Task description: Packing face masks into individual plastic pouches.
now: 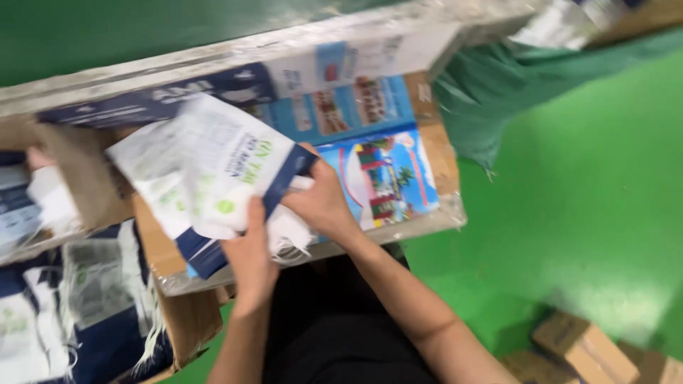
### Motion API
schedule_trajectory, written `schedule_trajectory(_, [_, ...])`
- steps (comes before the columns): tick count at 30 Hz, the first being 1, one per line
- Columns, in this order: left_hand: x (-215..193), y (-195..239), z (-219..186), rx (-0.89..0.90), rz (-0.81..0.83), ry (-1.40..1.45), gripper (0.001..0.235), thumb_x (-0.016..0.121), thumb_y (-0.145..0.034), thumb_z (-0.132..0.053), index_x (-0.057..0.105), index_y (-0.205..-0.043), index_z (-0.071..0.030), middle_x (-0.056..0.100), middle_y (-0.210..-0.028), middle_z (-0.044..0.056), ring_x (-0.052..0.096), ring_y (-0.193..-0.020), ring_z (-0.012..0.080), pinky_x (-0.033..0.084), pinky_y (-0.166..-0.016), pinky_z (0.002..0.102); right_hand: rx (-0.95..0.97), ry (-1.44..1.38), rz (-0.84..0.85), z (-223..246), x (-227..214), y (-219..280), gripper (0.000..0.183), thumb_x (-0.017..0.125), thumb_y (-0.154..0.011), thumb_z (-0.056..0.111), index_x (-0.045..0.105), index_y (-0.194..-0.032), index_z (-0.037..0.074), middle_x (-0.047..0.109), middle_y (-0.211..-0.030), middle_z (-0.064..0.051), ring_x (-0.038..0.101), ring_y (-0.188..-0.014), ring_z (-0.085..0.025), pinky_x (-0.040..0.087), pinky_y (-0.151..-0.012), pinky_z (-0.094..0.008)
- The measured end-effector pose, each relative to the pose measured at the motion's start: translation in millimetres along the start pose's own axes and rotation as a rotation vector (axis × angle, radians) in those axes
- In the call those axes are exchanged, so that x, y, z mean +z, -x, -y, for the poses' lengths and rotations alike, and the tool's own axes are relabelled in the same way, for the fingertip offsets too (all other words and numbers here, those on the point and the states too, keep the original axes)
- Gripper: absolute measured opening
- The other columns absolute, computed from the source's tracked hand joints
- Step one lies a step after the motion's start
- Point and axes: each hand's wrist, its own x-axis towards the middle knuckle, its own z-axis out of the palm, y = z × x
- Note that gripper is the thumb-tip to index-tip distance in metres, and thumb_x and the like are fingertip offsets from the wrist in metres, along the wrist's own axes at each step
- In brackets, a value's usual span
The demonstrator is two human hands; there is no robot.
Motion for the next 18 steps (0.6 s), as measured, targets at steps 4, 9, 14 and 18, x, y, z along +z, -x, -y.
schedule_trajectory(4, [10, -7, -9, 0.161, -0.106, -0.072, 0.047, 0.071, -0.096, -0.005, 0.054, -0.139, 0.003, 0.065, -0.130, 0.010, 0.063, -0.113, 0.0168, 0.053, -0.097, 0.033, 0.203, -0.370, -0.083, -22, 7, 19, 0.030, 0.073, -0.092, 0.003, 0.063, -0.120, -0.001, 0.069, -0.107, -0.005, 0.065, -0.099, -0.011, 0.055, -0.087, -0.026])
schedule_trajectory(9, [-5, -6, 16, 0.108, 0.014, -0.182, 0.039, 0.075, -0.093, -0.008, 0.063, -0.129, 0.003, 0.071, -0.122, 0.010, 0.066, -0.109, 0.0162, 0.054, -0.096, 0.031, 0.293, -0.390, 0.087, -61, -18, 25, 0.027, 0.070, -0.098, -0.001, 0.070, -0.123, -0.013, 0.075, -0.111, -0.016, 0.070, -0.097, -0.017, 0.057, -0.088, -0.031])
schedule_trajectory(14, [14, 5, 11, 0.130, 0.215, -0.392, 0.028, 0.077, -0.093, -0.011, 0.073, -0.118, 0.002, 0.075, -0.113, 0.010, 0.067, -0.102, 0.0157, 0.053, -0.091, 0.030, 0.177, -1.011, -0.334, -25, 10, 10, 0.027, 0.069, -0.088, -0.002, 0.071, -0.114, 0.000, 0.077, -0.108, -0.010, 0.074, -0.098, -0.017, 0.058, -0.092, -0.032])
schedule_trajectory(18, [6, -4, 1, 0.090, 0.098, -0.281, 0.023, 0.073, -0.096, -0.014, 0.075, -0.113, 0.002, 0.079, -0.103, 0.009, 0.070, -0.090, 0.0162, 0.055, -0.082, 0.030, 0.129, -0.238, -0.062, -30, -3, 20, 0.019, 0.072, -0.090, -0.005, 0.074, -0.109, -0.006, 0.077, -0.102, -0.014, 0.072, -0.095, -0.018, 0.058, -0.089, -0.034])
